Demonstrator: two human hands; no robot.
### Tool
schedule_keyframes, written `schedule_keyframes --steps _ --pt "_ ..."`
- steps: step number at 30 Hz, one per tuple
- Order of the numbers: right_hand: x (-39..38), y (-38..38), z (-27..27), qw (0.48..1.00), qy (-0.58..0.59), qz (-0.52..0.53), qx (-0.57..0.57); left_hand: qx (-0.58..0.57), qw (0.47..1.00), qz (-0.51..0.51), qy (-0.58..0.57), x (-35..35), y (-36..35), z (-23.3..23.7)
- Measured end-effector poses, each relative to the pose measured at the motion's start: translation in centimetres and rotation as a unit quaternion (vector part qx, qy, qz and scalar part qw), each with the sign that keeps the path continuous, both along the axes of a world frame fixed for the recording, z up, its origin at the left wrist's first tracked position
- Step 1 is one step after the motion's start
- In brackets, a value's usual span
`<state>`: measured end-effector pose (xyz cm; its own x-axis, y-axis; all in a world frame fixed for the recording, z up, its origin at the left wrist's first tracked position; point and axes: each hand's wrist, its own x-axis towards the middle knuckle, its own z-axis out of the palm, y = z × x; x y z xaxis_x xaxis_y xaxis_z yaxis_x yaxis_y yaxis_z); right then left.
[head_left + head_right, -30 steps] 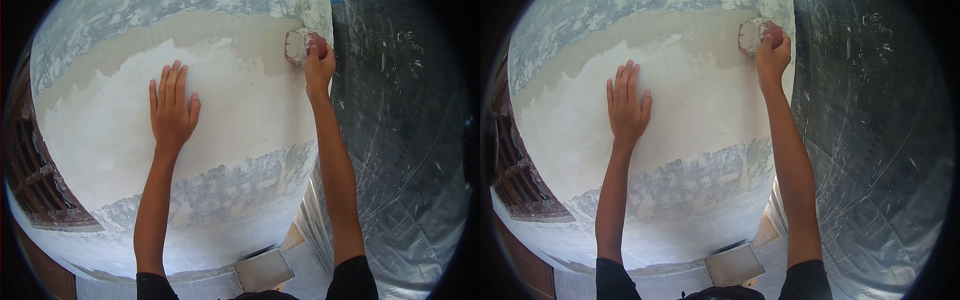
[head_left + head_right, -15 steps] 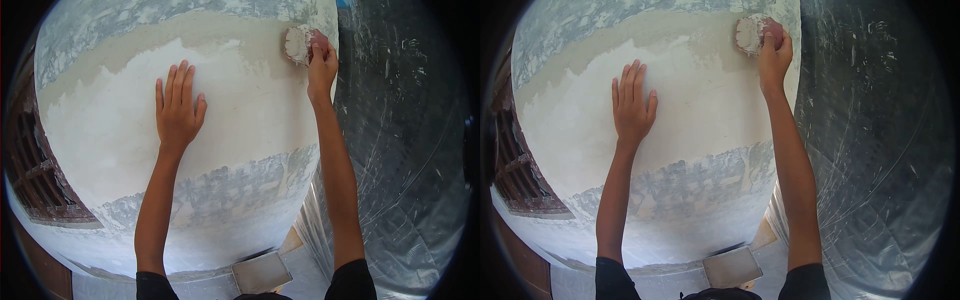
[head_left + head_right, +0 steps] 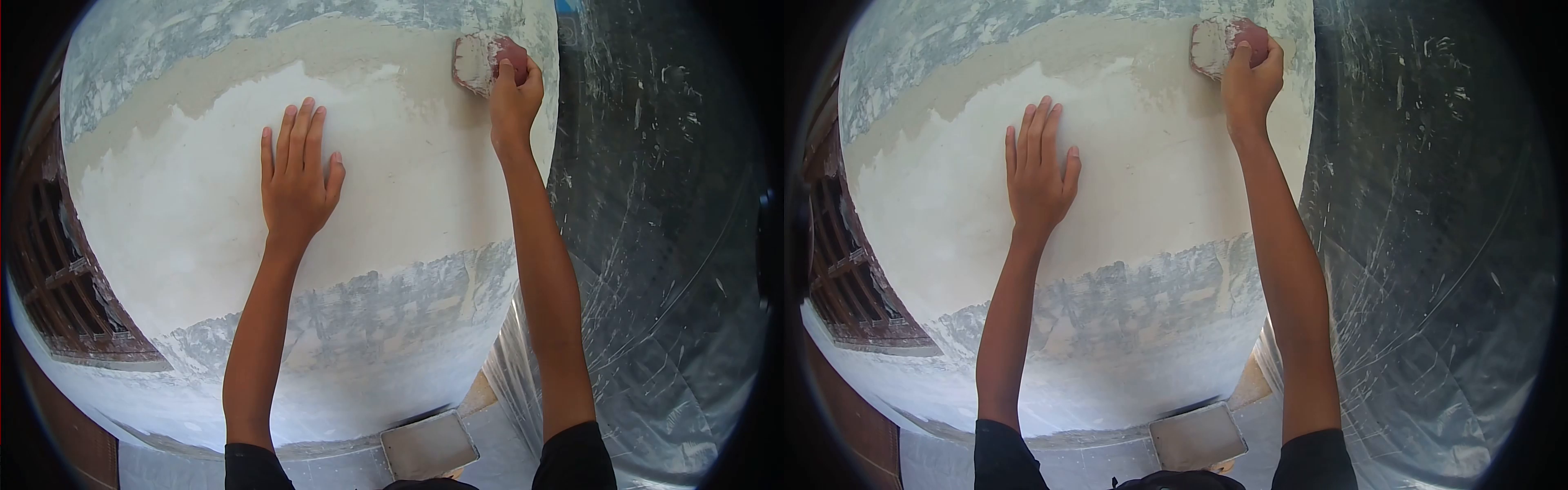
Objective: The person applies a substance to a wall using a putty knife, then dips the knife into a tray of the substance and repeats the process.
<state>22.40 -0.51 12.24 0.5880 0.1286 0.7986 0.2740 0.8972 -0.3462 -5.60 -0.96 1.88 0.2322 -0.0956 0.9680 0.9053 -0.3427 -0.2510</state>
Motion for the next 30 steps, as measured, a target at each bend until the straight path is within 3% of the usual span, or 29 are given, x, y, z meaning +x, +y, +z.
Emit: schedule_keyframes --steps 3,4,5,8,11,12,15,16,19,23,27,28,30 --pt "-0.5 0.2 -1.0 0.994 -0.1 0.046 0.015 0.002 1.0 0.001 0.0 0.1 0.1 0.0" --pt "0.1 0.7 -1.2 0.988 -0.147 -0.047 -0.026 0.004 1.0 0.002 -0.001 0.1 0.1 0.0" --pt "0.5 0.5 -1.3 0.988 -0.146 -0.049 -0.028 0.003 1.0 0.0 0.0 0.2 0.0 0.0" --pt "1.3 0.1 -1.2 0.999 -0.001 0.026 -0.02 0.014 1.0 0.019 -0.005 0.1 -0.1 0.1" --pt "1.5 0.2 -2.5 0.993 -0.074 0.093 0.004 0.012 1.0 0.016 -0.004 0.1 0.0 0.1" --pt "1.5 0.8 -3.0 0.991 -0.119 0.05 -0.021 0.013 1.0 0.018 -0.004 0.1 0.0 0.1" --pt "2.2 0.8 -3.0 0.998 -0.052 0.012 -0.043 0.013 1.0 0.019 -0.003 0.2 0.0 0.0" --pt "2.5 0.6 -2.8 0.998 -0.013 0.052 -0.019 0.014 1.0 0.02 -0.005 0.2 0.0 0.1" --pt "2.4 0.1 -3.3 0.993 -0.064 0.095 -0.01 0.007 1.0 0.013 -0.004 0.1 -0.1 0.1" --pt "3.2 1.1 -4.2 0.995 -0.085 0.0 -0.045 0.014 1.0 0.018 -0.003 0.2 0.1 0.0" --pt "3.1 -0.1 -5.2 0.992 -0.043 0.12 -0.017 0.008 1.0 0.0 0.001 0.1 0.1 0.0" --pt "3.0 0.2 -5.8 0.991 -0.097 0.082 -0.036 0.007 1.0 0.001 0.002 0.1 0.1 0.0" --pt "3.6 1.3 -6.3 0.995 -0.078 0.054 -0.043 0.002 1.0 0.0 0.001 0.1 0.1 0.0"
